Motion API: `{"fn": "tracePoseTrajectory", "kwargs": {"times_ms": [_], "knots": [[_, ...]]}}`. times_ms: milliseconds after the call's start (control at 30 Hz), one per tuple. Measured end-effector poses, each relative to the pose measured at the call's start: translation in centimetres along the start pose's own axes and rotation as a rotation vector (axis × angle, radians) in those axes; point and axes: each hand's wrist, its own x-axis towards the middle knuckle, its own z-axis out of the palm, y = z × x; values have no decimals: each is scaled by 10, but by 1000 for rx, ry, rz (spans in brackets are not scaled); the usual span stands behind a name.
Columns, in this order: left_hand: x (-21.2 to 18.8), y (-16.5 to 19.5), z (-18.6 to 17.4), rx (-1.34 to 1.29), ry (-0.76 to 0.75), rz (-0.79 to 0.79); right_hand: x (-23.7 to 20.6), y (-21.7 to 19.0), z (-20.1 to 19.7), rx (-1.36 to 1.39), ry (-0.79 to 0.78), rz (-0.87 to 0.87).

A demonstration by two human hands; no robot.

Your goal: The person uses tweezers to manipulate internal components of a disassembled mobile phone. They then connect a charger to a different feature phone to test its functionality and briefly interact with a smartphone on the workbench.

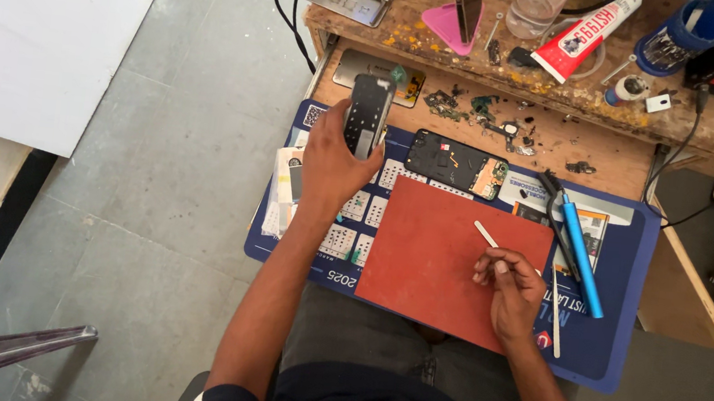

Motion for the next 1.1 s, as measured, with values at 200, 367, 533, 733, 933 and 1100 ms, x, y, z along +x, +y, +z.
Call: {"fn": "tracePoseTrajectory", "kwargs": {"times_ms": [200, 367, 533, 733, 933, 1100], "knots": [[23, -40, 20, -579, -207, -205, 0, 1, -1, 9, -6, 1], [35, -61, 19, -451, -195, -91, 1, 2, -2, 7, -5, -4], [32, -49, 11, -10, -100, -54, 0, 2, -2, 16, -6, 5], [23, -34, 9, 189, -5, -29, 0, 1, -2, -1, -10, 0], [23, -29, 0, 222, 32, -18, -2, 3, -4, 0, -6, -3], [12, -35, -40, 188, 68, -57, -4, 3, -2, -5, 28, 23]]}}
